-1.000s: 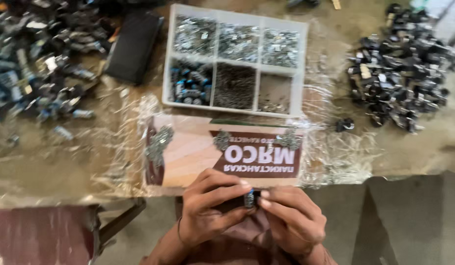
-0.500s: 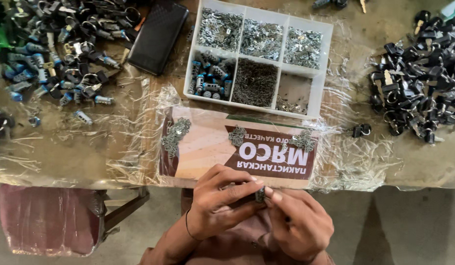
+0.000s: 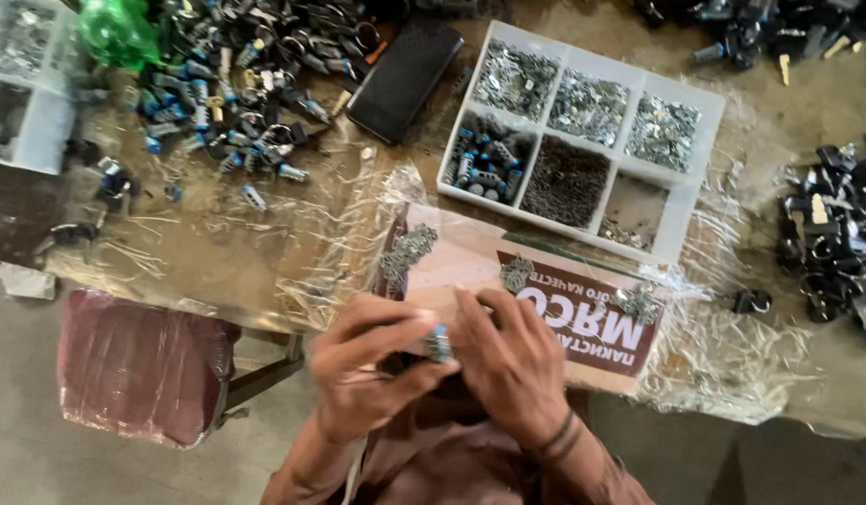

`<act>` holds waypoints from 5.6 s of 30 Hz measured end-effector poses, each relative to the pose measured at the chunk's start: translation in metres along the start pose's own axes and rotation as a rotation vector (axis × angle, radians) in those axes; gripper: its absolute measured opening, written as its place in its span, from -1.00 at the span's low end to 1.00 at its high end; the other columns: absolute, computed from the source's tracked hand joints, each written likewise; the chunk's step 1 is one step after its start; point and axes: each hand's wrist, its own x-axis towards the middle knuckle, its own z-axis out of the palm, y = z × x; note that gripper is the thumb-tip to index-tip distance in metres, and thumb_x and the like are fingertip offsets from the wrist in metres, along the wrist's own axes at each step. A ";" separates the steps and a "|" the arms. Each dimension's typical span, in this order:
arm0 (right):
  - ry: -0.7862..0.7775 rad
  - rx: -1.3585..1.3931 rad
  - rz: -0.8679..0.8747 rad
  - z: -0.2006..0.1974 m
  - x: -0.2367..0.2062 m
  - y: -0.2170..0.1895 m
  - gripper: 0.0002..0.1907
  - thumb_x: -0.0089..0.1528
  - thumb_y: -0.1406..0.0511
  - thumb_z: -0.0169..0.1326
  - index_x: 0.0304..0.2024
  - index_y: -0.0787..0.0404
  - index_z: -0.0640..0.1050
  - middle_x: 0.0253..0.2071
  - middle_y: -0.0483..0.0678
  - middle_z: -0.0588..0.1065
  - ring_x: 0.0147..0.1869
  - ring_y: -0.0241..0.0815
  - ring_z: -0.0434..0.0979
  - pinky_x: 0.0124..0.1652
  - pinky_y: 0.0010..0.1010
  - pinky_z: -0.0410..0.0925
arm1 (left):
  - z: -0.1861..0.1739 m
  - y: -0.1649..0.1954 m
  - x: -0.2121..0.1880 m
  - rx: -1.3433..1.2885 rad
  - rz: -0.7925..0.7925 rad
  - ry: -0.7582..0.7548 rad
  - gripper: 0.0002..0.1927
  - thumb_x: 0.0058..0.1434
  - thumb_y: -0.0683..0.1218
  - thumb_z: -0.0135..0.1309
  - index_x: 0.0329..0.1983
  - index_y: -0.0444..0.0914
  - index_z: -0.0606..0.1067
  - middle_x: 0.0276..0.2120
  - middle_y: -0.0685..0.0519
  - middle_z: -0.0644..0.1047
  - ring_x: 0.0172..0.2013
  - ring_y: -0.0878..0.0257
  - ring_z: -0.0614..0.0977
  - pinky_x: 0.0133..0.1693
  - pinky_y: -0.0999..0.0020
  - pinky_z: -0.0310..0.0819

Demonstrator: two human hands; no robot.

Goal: The person sits at a workbench covered with piles of small metal components and sorts them one at a time, placing each into the matching compartment of a white plastic organizer tray. They pick parts from a pile, turn them in their hands, and drop them into the correct section, occasionally reaching into the tray to reposition items.

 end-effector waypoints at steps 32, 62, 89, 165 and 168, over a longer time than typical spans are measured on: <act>0.166 0.261 -0.085 0.012 -0.047 0.042 -0.81 0.16 0.44 0.26 -0.17 0.24 0.59 -0.15 -0.07 0.56 -0.11 -0.13 0.58 -0.10 -0.31 0.45 | 0.010 -0.022 0.004 0.009 -0.045 -0.108 -0.52 -0.07 -0.13 0.51 -0.05 -0.20 0.64 -0.14 0.03 0.63 -0.17 0.19 0.64 -0.11 0.33 0.54; 0.373 0.585 0.191 -0.054 -0.080 0.018 -0.84 0.17 0.54 0.23 -0.22 0.35 0.55 -0.24 0.08 0.57 -0.20 -0.18 0.64 -0.19 -0.48 0.48 | 0.076 0.011 -0.013 -0.145 -0.024 -0.294 -0.53 -0.03 -0.15 0.49 -0.01 -0.20 0.63 -0.11 0.04 0.64 -0.16 0.18 0.66 -0.11 0.34 0.56; 0.262 -0.246 0.476 -0.075 -0.110 0.074 -0.53 0.12 0.28 0.32 0.07 0.26 0.60 -0.06 0.03 0.52 0.00 0.02 0.53 -0.02 -0.21 0.41 | 0.106 0.005 -0.006 -0.136 -0.022 -0.279 -0.52 -0.11 -0.13 0.51 -0.08 -0.23 0.64 -0.18 0.04 0.65 -0.22 0.21 0.65 -0.16 0.36 0.56; 0.299 -0.607 0.414 -0.163 -0.113 0.214 -0.71 0.31 0.32 0.21 0.09 0.15 0.69 0.35 0.23 0.39 0.45 0.19 0.21 0.38 -0.06 0.15 | 0.181 0.035 -0.011 -0.387 -0.371 -0.442 -0.72 0.15 -0.33 0.22 -0.05 -0.37 0.64 -0.20 -0.06 0.70 -0.20 0.22 0.74 -0.10 0.43 0.60; 0.326 -0.471 0.381 -0.167 -0.112 0.223 -0.77 0.23 0.35 0.21 -0.05 0.17 0.67 0.29 0.17 0.44 0.43 0.18 0.27 0.37 -0.06 0.19 | 0.183 0.035 -0.010 -0.372 -0.415 -0.446 -0.74 0.15 -0.30 0.26 -0.07 -0.35 0.65 -0.23 -0.04 0.71 -0.21 0.24 0.75 -0.11 0.44 0.61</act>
